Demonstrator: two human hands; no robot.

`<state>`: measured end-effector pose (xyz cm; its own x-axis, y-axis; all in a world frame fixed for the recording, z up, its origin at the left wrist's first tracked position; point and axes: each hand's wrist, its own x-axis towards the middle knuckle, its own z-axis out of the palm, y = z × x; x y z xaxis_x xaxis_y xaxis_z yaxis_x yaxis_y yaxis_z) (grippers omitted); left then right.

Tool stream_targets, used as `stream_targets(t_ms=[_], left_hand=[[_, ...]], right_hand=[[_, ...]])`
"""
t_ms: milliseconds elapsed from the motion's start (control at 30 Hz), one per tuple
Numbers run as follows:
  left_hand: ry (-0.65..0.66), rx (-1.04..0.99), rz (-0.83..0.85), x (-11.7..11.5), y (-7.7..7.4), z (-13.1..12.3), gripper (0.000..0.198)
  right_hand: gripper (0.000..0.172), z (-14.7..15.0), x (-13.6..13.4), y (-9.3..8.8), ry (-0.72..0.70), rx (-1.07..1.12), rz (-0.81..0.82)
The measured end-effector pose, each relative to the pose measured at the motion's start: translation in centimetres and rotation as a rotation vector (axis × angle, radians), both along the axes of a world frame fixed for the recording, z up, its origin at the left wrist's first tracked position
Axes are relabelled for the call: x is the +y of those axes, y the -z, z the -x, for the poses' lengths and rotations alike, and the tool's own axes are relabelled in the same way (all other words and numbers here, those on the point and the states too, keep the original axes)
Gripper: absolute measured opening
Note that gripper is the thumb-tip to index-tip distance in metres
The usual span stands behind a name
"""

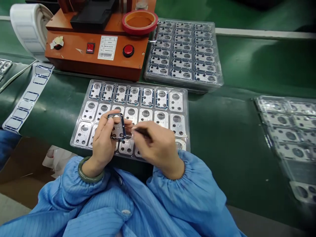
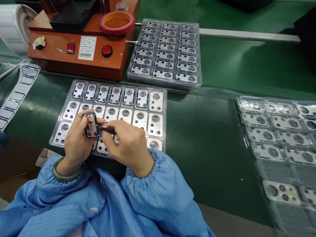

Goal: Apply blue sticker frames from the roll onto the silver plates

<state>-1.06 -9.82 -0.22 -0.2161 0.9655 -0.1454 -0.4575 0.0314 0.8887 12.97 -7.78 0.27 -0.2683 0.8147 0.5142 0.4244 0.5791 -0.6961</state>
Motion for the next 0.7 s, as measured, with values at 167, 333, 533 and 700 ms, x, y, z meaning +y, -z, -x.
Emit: stream_targets(t_ms=[167, 333, 533, 700], left_hand=[[0.015, -0.009, -0.059, -0.2, 0.0, 0.2, 0.022], [0.062, -0.027, -0.109, 0.0, 0.4, 0.2, 0.023], [0.039, 0.029, -0.134, 0.1, 0.9, 0.1, 0.02], [0.013, 0.023, -0.091, 0.1, 0.9, 0.1, 0.022]], right_hand=[[0.011, 0.5, -0.2, 0.5, -0.175, -0.202, -0.011], [0.008, 0.3, -0.1, 0.8, -0.16, -0.075, 0.033], [0.01, 0.0, -0.2, 1.0, -0.137, -0.092, -0.014], [0.016, -2.1, -0.5, -0.1, 0.133, -0.159, -0.052]])
